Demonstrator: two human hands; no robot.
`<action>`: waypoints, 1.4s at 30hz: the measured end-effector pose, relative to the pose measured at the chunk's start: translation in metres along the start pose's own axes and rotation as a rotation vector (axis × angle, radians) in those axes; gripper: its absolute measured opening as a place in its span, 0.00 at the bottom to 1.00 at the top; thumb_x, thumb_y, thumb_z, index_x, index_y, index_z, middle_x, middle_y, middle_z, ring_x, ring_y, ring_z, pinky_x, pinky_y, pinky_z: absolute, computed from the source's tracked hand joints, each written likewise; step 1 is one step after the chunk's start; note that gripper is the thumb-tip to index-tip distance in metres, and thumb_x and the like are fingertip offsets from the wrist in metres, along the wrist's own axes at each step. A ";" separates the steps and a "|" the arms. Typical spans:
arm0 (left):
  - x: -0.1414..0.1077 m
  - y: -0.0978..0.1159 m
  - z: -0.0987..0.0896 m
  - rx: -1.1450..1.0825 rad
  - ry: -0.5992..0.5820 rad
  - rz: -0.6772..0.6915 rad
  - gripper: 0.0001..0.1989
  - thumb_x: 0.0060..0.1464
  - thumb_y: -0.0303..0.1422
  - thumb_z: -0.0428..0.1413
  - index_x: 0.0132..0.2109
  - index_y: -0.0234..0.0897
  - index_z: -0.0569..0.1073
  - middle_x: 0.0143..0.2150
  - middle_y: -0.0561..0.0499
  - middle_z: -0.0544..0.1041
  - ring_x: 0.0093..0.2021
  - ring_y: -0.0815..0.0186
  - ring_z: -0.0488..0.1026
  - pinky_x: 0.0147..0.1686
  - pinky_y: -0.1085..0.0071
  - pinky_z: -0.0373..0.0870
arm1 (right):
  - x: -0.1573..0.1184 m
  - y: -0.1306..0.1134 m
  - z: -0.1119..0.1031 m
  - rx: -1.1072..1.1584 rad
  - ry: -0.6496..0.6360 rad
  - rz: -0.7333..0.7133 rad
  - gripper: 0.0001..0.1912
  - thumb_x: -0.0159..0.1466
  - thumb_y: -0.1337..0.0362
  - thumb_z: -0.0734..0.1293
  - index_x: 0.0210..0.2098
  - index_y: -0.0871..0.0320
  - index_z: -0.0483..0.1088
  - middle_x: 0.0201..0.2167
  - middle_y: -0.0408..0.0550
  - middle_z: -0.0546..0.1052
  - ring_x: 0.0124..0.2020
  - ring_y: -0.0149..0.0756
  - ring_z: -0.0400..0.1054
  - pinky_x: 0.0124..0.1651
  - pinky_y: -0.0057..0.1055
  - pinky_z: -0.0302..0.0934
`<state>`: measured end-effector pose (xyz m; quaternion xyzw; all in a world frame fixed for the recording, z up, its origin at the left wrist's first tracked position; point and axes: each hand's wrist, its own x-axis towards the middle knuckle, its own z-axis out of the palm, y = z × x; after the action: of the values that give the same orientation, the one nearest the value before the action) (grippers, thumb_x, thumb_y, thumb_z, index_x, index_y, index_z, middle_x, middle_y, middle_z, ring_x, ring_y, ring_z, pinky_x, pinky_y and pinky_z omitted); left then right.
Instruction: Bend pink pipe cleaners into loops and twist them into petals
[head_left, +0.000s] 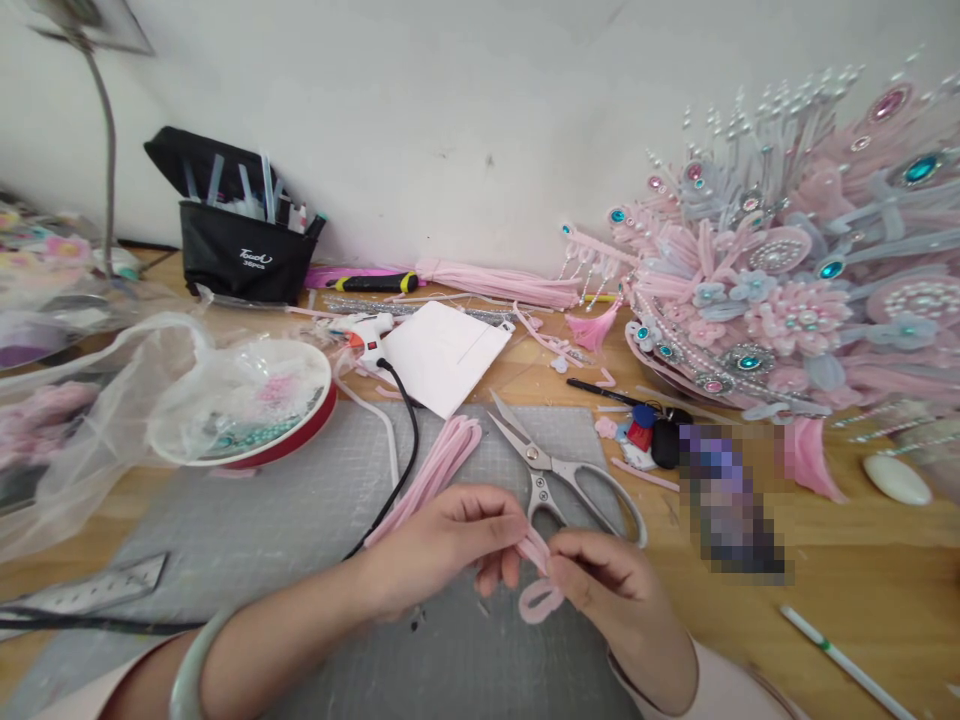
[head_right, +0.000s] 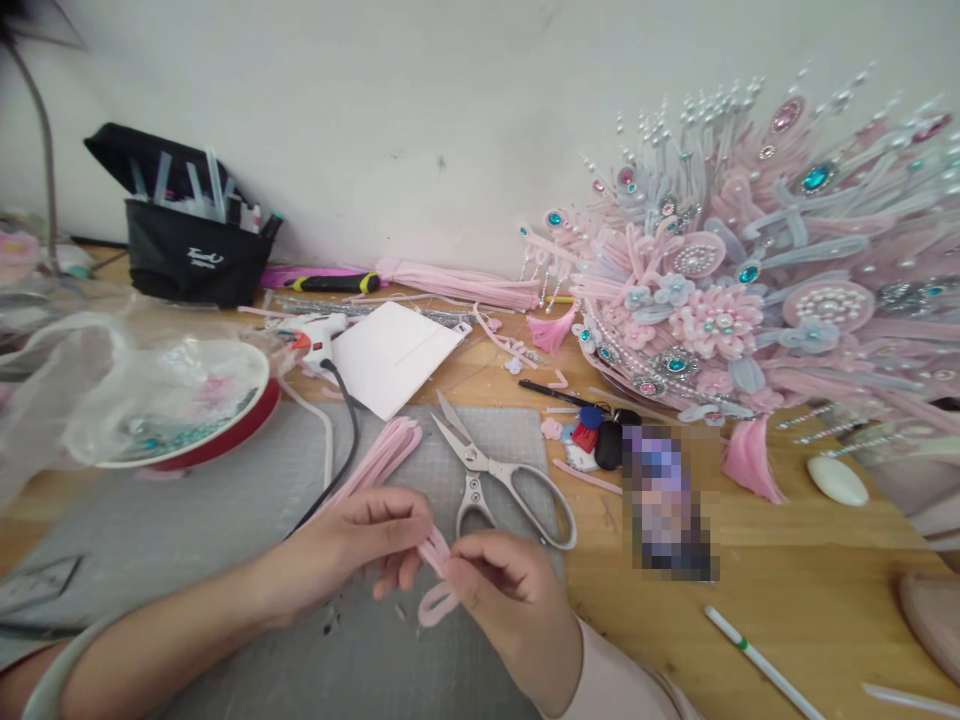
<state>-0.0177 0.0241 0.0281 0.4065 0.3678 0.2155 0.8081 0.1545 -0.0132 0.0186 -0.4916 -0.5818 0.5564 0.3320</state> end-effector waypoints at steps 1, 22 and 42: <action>0.000 -0.001 0.001 -0.045 0.005 0.002 0.12 0.50 0.37 0.53 0.26 0.32 0.68 0.20 0.55 0.68 0.18 0.76 0.60 0.19 0.78 0.53 | 0.000 -0.001 0.000 -0.025 0.008 -0.020 0.14 0.59 0.58 0.61 0.24 0.60 0.70 0.18 0.43 0.68 0.20 0.28 0.59 0.23 0.24 0.53; 0.012 -0.023 0.009 -0.011 0.075 0.211 0.08 0.48 0.33 0.56 0.35 0.33 0.67 0.29 0.55 0.64 0.30 0.72 0.60 0.32 0.76 0.58 | 0.005 0.008 0.007 0.245 0.119 0.115 0.12 0.56 0.56 0.64 0.34 0.58 0.68 0.31 0.46 0.75 0.34 0.34 0.68 0.39 0.28 0.61; 0.016 -0.025 -0.001 0.060 0.251 0.207 0.12 0.53 0.39 0.49 0.29 0.34 0.65 0.21 0.58 0.61 0.23 0.73 0.57 0.25 0.77 0.55 | 0.020 0.012 0.012 -0.015 0.186 0.088 0.13 0.58 0.55 0.61 0.27 0.60 0.66 0.19 0.39 0.64 0.21 0.27 0.56 0.25 0.24 0.53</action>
<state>-0.0070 0.0203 0.0005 0.4359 0.4282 0.3356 0.7169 0.1401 0.0004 0.0022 -0.5687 -0.5303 0.5182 0.3561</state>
